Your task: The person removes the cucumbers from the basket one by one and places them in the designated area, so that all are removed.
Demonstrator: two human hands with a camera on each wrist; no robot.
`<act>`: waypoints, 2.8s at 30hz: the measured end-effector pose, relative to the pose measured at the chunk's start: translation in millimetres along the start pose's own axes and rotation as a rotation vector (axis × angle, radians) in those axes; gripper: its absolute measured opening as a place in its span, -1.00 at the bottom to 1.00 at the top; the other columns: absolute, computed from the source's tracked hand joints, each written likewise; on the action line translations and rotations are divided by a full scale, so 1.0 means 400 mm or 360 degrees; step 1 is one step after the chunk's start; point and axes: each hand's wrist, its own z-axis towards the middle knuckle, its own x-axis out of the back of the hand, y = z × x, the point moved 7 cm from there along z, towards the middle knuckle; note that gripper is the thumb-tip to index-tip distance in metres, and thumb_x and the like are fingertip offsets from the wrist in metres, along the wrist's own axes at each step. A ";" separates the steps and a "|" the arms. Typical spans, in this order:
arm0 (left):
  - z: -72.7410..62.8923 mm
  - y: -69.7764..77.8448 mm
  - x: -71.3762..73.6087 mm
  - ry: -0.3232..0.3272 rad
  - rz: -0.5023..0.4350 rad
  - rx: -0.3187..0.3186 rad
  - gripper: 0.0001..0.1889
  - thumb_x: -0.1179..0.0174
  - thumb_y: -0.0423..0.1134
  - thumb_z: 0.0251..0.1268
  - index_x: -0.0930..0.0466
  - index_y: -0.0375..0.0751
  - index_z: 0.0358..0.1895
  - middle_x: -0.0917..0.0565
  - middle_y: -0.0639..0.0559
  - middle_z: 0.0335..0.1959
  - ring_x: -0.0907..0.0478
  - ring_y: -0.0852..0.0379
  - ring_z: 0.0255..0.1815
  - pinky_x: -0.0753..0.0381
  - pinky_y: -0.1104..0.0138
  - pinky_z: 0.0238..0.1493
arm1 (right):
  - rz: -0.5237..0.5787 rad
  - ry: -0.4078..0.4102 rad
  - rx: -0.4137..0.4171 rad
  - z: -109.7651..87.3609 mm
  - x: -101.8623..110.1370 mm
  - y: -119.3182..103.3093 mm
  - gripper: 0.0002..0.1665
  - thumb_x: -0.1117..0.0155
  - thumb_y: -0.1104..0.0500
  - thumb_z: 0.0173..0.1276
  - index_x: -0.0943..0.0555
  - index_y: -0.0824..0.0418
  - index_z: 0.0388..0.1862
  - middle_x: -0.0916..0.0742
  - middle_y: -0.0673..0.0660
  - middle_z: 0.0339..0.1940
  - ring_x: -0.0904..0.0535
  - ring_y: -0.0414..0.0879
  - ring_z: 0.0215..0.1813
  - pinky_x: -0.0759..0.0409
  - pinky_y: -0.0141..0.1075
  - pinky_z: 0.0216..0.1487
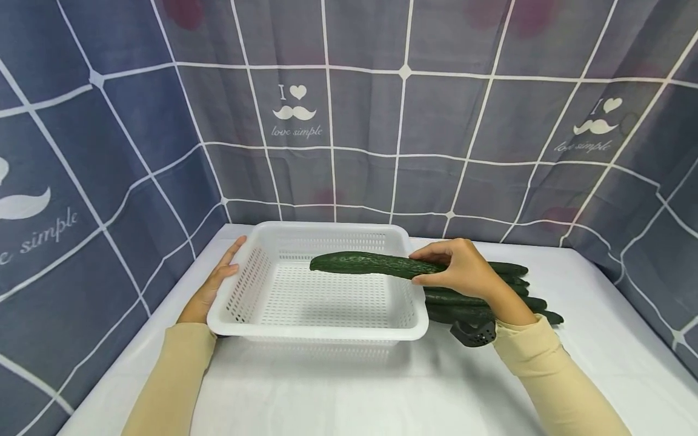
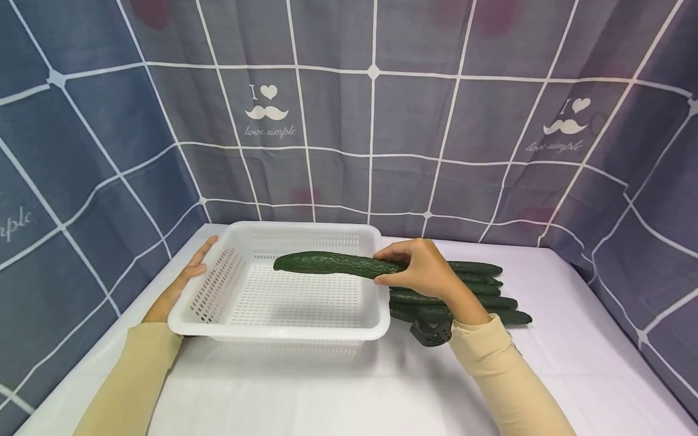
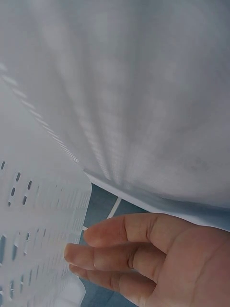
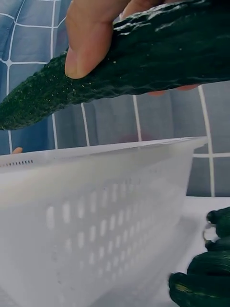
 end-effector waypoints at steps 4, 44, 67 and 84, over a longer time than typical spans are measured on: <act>-0.004 -0.003 0.006 0.0052 0.0043 0.0030 -0.35 0.12 -0.23 0.70 -0.14 0.47 0.69 -0.55 0.18 0.37 -0.59 0.22 0.16 -0.64 0.32 0.09 | 0.0002 0.0014 0.0028 -0.022 0.017 0.006 -0.56 -0.75 0.27 0.13 -0.86 0.25 0.02 -0.88 0.08 -0.08 -0.78 -0.27 -0.07 -0.68 -0.40 0.01; 0.006 0.001 0.003 -0.0005 0.0042 -0.0019 -0.38 0.15 -0.24 0.71 -0.20 0.46 0.67 -0.49 0.22 0.44 -0.54 0.22 0.23 -0.62 0.31 0.15 | -0.0135 0.0147 -0.0101 -0.266 0.180 0.159 -0.50 -0.67 0.37 0.18 -0.80 0.25 0.13 -0.79 -0.31 0.03 -0.65 -0.50 0.08 -0.52 -0.59 0.08; -0.008 0.006 0.008 0.0099 0.0126 0.0046 -0.38 0.14 -0.17 0.70 -0.16 0.52 0.67 -0.44 0.28 0.48 -0.49 0.24 0.28 -0.59 0.32 0.19 | 0.0132 0.0085 -0.0115 -0.387 0.234 0.281 -0.43 -0.57 0.63 0.03 -0.82 0.28 0.05 -0.84 -0.21 0.00 -0.70 -0.41 0.05 -0.57 -0.56 0.01; -0.023 0.009 0.026 0.0124 0.0127 0.0065 -0.35 0.15 -0.15 0.70 -0.06 0.49 0.72 -0.46 0.26 0.46 -0.52 0.24 0.25 -0.60 0.31 0.17 | 0.0039 -0.0016 -0.0072 -0.387 0.147 0.316 -0.51 -0.70 0.49 0.01 -0.84 0.18 -0.06 -0.81 -0.23 0.00 -0.69 -0.40 0.02 -0.58 -0.53 0.01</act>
